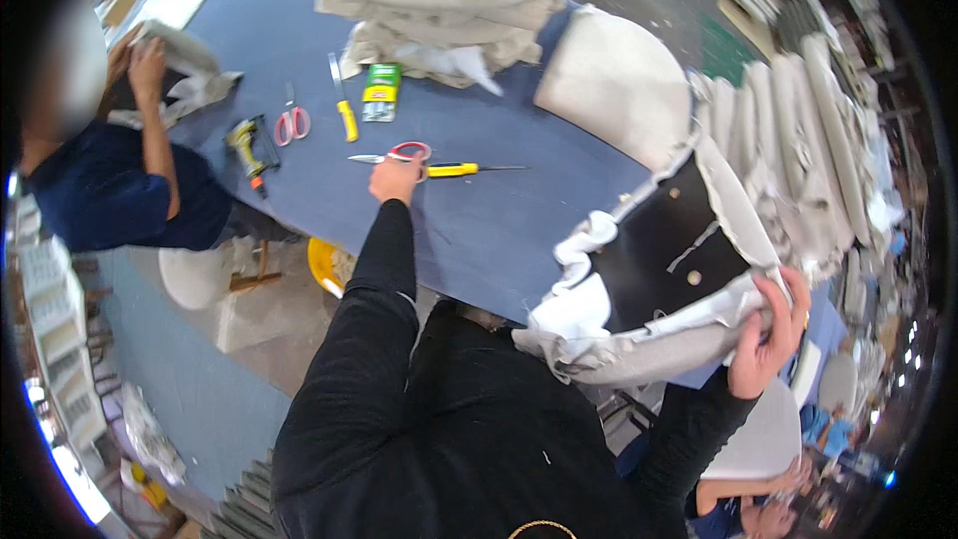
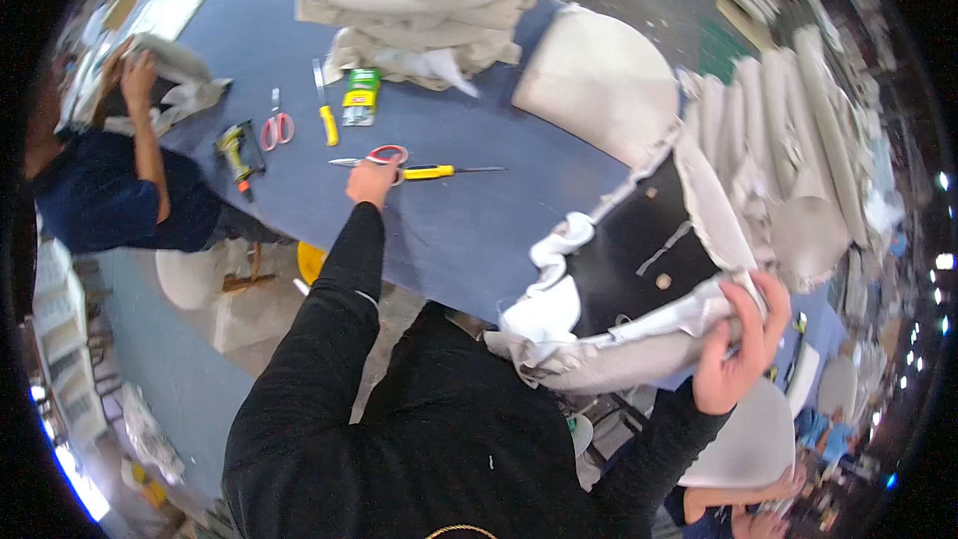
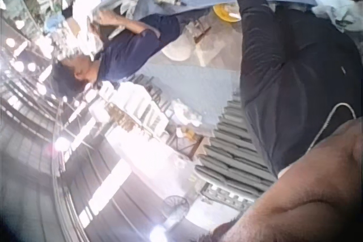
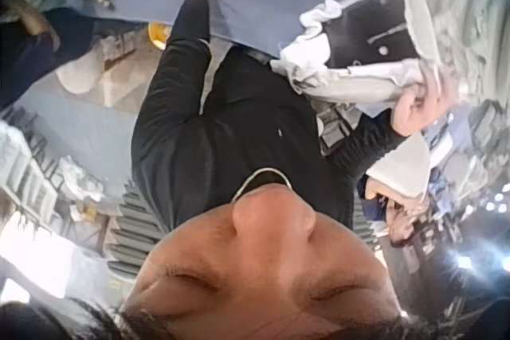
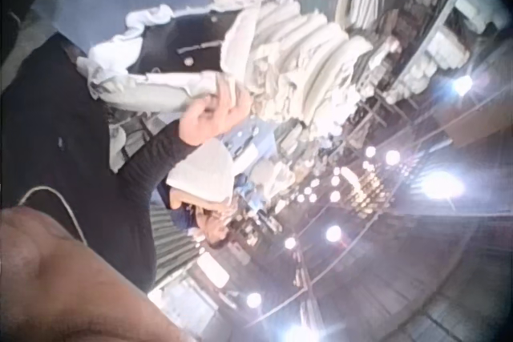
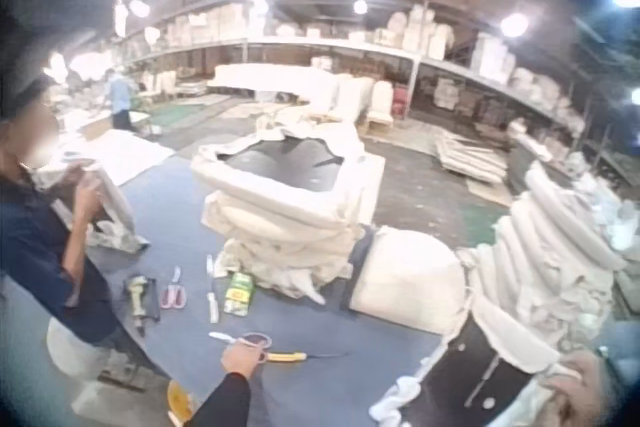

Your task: The person staples fabric onto a chair seat frame using a staple gun, trims excess fabric with scissors, and uses a screwdriver to pry and adjust the material. The person works on multiple chair seats, flipping them to access different sides and ensuring the fabric is taut.

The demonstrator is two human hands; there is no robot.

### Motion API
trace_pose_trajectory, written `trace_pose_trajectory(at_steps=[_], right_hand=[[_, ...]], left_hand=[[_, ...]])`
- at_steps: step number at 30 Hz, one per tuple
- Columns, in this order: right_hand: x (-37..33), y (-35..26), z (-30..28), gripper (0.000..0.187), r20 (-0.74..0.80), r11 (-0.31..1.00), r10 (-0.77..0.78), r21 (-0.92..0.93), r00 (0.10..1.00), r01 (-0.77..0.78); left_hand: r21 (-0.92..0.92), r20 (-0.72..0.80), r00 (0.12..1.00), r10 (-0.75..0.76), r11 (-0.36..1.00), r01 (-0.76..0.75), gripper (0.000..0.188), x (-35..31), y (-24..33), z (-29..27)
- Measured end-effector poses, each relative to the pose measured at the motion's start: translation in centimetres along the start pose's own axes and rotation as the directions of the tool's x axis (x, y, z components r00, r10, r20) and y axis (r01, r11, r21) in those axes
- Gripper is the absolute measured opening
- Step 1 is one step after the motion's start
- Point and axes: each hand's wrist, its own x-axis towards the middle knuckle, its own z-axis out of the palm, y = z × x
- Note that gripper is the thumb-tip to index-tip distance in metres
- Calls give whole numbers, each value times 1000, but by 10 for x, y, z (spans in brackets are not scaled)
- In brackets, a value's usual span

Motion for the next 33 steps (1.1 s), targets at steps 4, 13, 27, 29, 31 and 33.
trace_pose_trajectory(at_steps=[4, 13, 27, 29, 31, 33], right_hand=[[29, 1, -21, 32, 148, 994, -101, -29, 984, 107], [85, 20, -21, 13, 319, 937, -264, 309, 910, 164], [93, 63, -29, 20, 565, 658, -386, 723, 729, -213], [91, 64, -30, 21, 574, 672, -361, 707, 735, -221], [88, 64, -33, 21, 586, 701, -330, 677, 740, -224], [87, 61, -34, 21, 586, 735, -304, 645, 751, -207]], left_hand=[[-595, 76, 986, 150, 800, -76, 53, 29, -40, 22], [-930, 209, 971, 113, 330, 161, 31, -78, 14, 23], [-621, 84, 5, 996, 56, -781, 46, -363, 137, -135], [-582, 86, -4, 996, 47, -812, 49, -365, 139, -139], [-562, 51, -8, 999, 22, -827, 49, -368, 142, -136], [-535, 51, -26, 998, 5, -845, 50, -371, 144, -132]])
